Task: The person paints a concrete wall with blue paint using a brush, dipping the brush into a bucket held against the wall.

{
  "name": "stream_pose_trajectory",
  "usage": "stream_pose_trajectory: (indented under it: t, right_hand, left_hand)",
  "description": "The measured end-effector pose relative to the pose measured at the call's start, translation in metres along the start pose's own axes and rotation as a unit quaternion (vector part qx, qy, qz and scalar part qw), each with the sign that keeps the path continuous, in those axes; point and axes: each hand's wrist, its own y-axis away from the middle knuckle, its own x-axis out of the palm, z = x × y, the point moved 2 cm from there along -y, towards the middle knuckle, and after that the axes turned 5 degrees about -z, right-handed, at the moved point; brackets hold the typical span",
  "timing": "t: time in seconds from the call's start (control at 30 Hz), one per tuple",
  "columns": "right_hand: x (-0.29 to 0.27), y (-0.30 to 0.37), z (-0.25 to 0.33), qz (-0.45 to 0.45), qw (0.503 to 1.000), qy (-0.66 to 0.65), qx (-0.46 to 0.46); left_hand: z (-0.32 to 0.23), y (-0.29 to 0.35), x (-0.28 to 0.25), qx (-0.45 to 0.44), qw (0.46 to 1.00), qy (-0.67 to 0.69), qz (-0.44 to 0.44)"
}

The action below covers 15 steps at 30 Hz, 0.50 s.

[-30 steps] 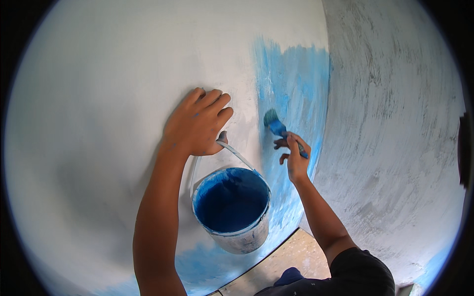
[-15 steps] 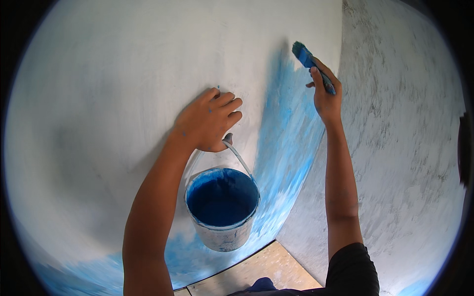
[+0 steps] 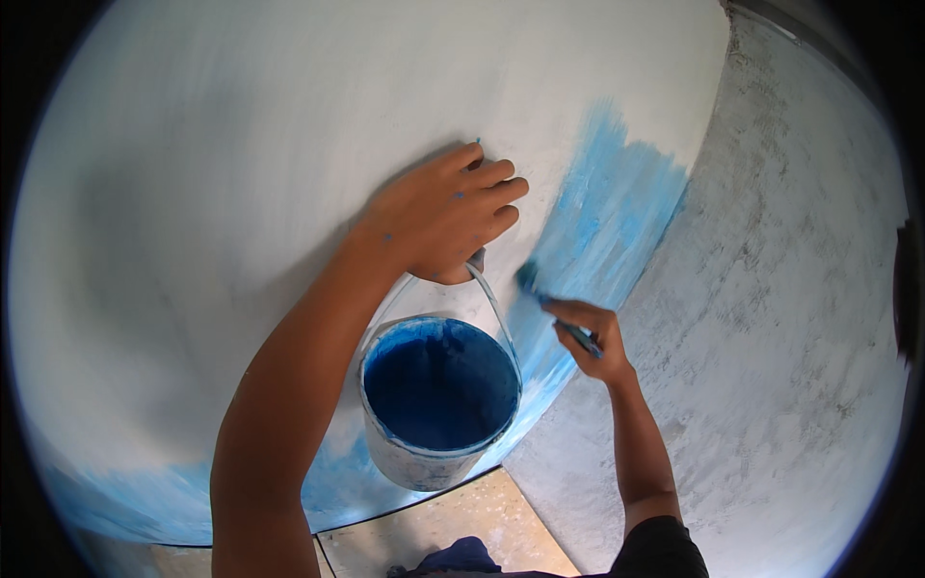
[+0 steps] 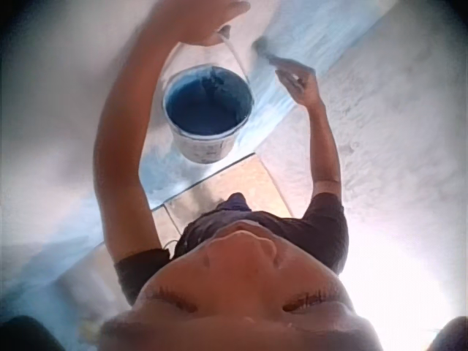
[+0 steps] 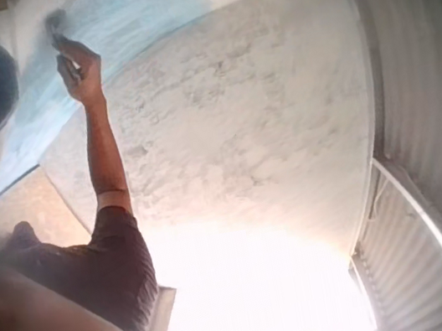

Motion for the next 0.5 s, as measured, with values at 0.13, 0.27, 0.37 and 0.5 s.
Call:
stream_pose_trajectory:
  t: [0.13, 0.27, 0.37, 0.5]
  right_hand:
    - [-0.019, -0.006, -0.018, 0.052, 0.990, -0.109, 0.070]
    - [-0.074, -0.061, -0.039, -0.110, 0.990, -0.065, 0.051]
    - [-0.095, -0.098, -0.032, -0.154, 0.980, -0.104, 0.071]
    - [-0.119, -0.106, -0.028, -0.298, 0.951, 0.065, -0.059]
  left_hand:
    - [0.004, 0.003, -0.001, 0.007, 0.999, -0.034, -0.024]
    - [0.003, 0.001, 0.003, 0.009, 1.000, -0.018, -0.008]
    - [0.005, 0.002, 0.000, 0.008, 1.000, -0.021, 0.004]
    - [0.005, 0.001, 0.000, 0.013, 1.000, -0.022, -0.009]
